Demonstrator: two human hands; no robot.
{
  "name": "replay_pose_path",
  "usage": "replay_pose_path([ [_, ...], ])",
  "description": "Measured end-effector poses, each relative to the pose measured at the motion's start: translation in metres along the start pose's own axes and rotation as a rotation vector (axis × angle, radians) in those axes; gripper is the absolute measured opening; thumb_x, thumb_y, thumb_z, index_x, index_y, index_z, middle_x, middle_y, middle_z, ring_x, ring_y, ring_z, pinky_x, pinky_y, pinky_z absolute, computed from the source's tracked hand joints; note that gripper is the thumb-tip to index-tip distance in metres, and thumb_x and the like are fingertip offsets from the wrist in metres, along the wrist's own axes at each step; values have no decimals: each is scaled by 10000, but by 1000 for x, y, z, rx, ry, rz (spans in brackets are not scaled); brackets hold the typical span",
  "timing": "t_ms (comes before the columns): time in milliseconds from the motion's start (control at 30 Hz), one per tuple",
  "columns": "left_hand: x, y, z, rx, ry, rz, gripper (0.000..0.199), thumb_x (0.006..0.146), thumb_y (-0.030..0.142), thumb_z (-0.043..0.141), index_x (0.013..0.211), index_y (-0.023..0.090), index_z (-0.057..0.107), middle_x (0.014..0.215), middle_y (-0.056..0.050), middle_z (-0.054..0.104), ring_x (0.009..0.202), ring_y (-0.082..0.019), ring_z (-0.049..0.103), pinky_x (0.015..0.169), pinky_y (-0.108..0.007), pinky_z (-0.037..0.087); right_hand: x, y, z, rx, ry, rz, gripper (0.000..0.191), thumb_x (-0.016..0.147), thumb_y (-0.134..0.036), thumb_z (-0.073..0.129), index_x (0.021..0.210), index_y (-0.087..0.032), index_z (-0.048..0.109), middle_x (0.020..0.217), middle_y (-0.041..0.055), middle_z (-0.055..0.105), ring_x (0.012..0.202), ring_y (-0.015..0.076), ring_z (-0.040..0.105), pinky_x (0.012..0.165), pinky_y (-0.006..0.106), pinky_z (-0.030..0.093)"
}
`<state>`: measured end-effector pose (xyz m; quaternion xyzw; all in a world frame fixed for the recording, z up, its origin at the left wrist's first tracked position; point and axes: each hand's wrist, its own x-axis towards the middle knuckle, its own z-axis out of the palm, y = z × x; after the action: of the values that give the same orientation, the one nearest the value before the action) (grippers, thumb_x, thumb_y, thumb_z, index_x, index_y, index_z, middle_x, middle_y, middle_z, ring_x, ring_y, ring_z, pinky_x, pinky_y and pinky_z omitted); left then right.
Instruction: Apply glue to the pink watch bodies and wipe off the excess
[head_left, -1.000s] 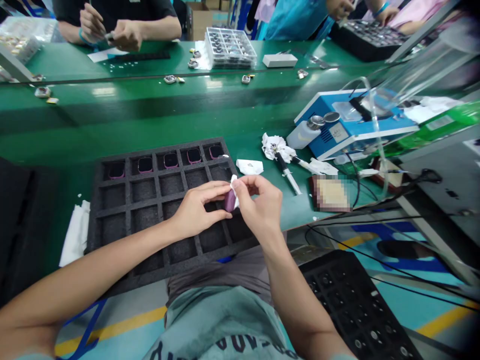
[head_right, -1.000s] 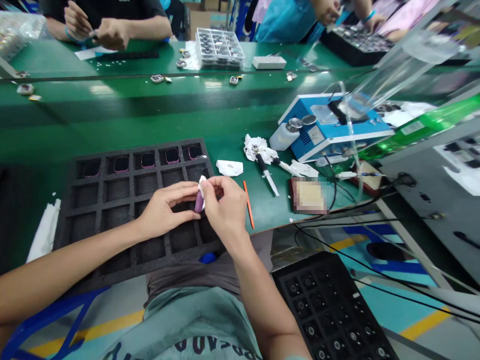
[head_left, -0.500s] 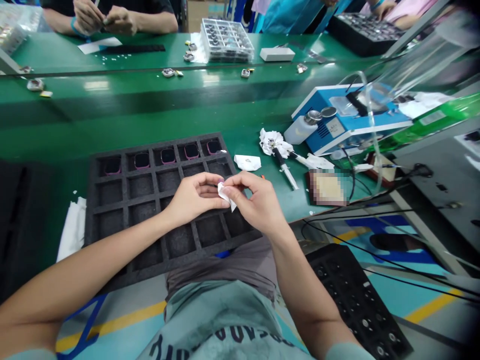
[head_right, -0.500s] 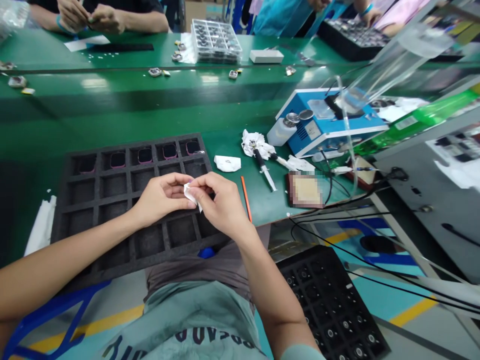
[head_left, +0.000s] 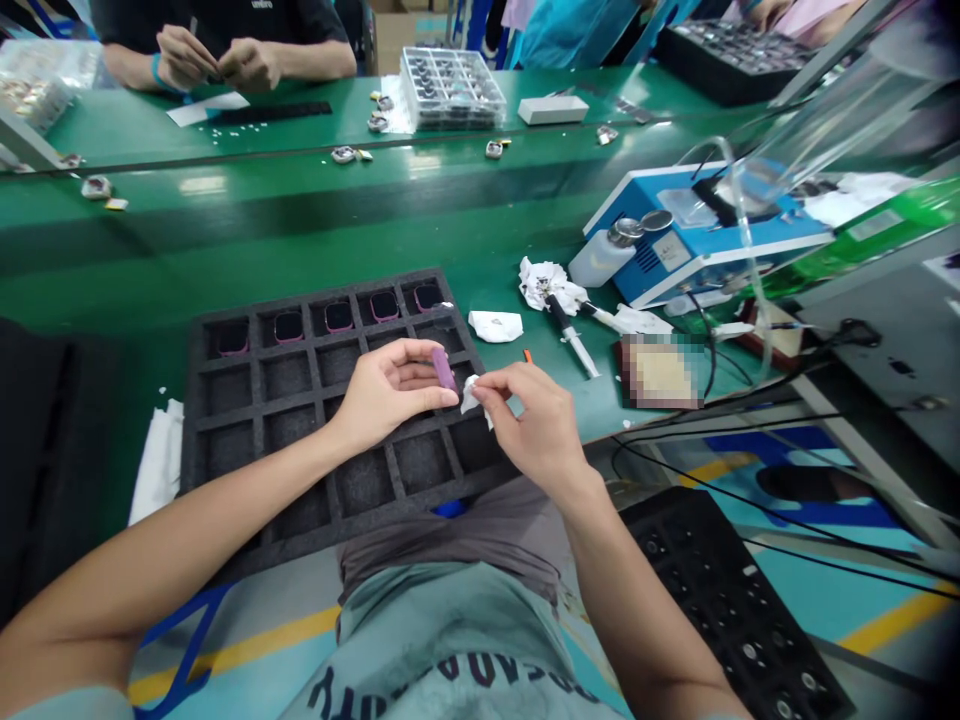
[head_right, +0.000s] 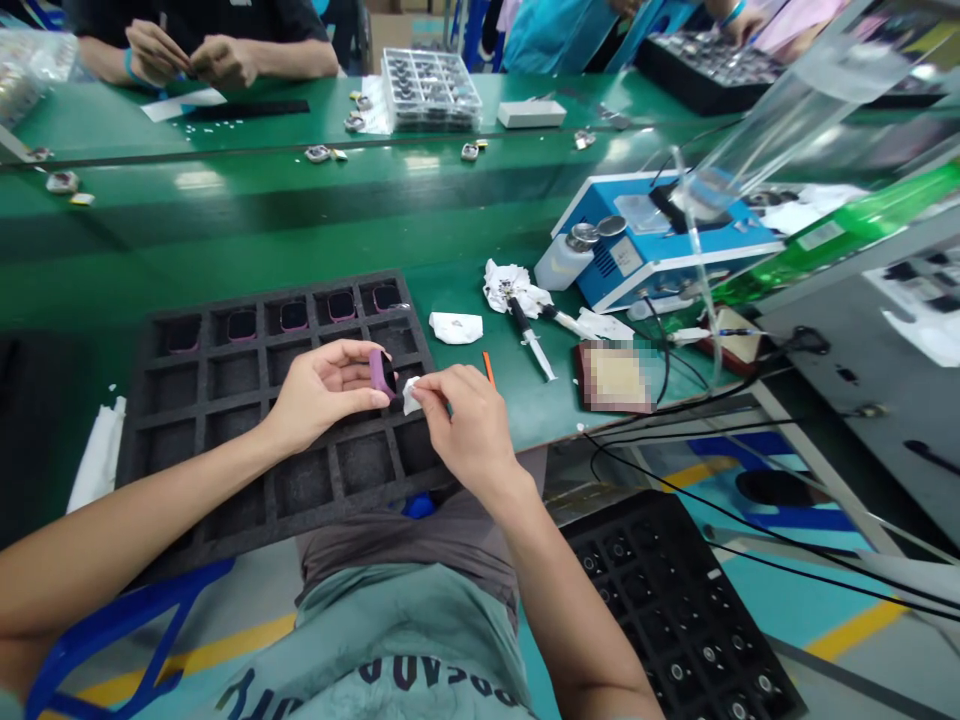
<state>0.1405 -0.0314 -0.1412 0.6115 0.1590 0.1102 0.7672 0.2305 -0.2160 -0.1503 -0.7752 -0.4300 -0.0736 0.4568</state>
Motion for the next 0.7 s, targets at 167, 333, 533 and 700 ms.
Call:
replay_pose_path([
  [167, -1, -1, 0, 30, -19, 4, 668, 458, 183, 1017, 1054, 144, 717, 937, -40, 787, 858, -196, 773, 966, -437, 632, 8, -18, -11, 75, 69, 2, 103, 972, -220, 637, 879, -217, 681, 864, 20, 734, 799, 153, 653, 759, 321, 515],
  [333, -2, -3, 0, 127, -63, 70, 597, 490, 215, 1009, 1018, 136, 740, 994, -76, 798, 879, -219, 774, 910, -416, 650, 17, -30, -6, 42, -106, -102, 52, 966, -218, 660, 933, -217, 700, 883, 13, 741, 841, 164, 652, 784, 333, 493],
  [533, -5, -6, 1, 273, -104, 111, 603, 556, 239, 972, 1091, 96, 732, 1007, -104, 789, 891, -205, 762, 955, -412, 641, 41, -9, -16, -223, 10, -31, 139, 960, -214, 623, 844, -197, 698, 872, 71, 719, 854, 207, 621, 797, 369, 477],
  [700, -4, -9, 1, 295, -101, 146, 602, 615, 255, 930, 1157, 96, 721, 1035, -118, 787, 903, -206, 761, 921, -394, 646, 37, -12, -19, 71, -33, 91, 85, 929, -233, 673, 873, -191, 722, 861, 21, 741, 781, 140, 645, 754, 288, 527],
])
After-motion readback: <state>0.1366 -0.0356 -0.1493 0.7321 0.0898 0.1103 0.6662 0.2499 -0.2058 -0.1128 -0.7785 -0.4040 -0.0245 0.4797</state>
